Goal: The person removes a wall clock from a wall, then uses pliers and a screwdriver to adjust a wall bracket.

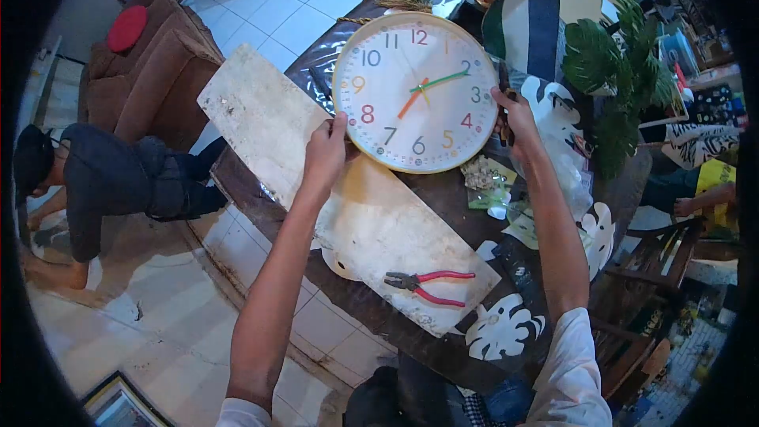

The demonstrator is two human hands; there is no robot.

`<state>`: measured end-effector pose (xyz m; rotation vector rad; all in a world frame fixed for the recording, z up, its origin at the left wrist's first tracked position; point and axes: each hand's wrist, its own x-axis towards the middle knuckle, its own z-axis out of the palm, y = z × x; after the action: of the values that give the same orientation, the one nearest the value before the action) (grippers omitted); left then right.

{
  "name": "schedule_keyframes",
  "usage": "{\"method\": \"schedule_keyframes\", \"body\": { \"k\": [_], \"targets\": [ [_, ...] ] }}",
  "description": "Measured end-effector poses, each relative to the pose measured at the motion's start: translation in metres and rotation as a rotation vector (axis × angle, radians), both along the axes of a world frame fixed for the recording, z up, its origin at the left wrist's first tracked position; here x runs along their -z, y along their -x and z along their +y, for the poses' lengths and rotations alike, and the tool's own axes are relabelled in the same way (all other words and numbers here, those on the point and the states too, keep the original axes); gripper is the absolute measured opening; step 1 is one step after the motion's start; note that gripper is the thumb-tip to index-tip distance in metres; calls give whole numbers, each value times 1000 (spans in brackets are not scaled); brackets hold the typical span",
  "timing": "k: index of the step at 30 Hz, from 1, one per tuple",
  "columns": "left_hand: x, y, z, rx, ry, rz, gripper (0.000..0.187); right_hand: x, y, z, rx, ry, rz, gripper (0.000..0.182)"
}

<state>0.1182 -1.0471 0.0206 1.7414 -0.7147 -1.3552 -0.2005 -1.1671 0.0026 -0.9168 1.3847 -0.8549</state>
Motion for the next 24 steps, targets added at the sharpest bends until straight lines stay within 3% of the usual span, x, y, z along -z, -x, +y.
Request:
{"method": "schedule_keyframes", "body": {
  "k": [3, 8, 9, 14, 17, 24],
  "targets": [
    [8, 3, -5, 13, 22, -6, 49, 9, 12, -8, -22, -5, 13, 27],
    [42, 11, -18, 32, 73, -239, 55, -5, 9, 0, 186, 3, 32, 29],
    [39, 14, -20, 52, 57, -259, 56, 0, 23, -3, 82, 4, -6, 26],
    [14, 35, -27, 187, 13, -395, 54, 5, 48, -2, 57, -52, 36, 23],
    [49, 44, -35, 166, 50, -347, 53, 10, 68, -5, 71, -90, 161, 25],
    [44, 49, -44, 189, 35, -337, 58, 16, 71, -9, 129, -103, 70, 22]
  ]
}}
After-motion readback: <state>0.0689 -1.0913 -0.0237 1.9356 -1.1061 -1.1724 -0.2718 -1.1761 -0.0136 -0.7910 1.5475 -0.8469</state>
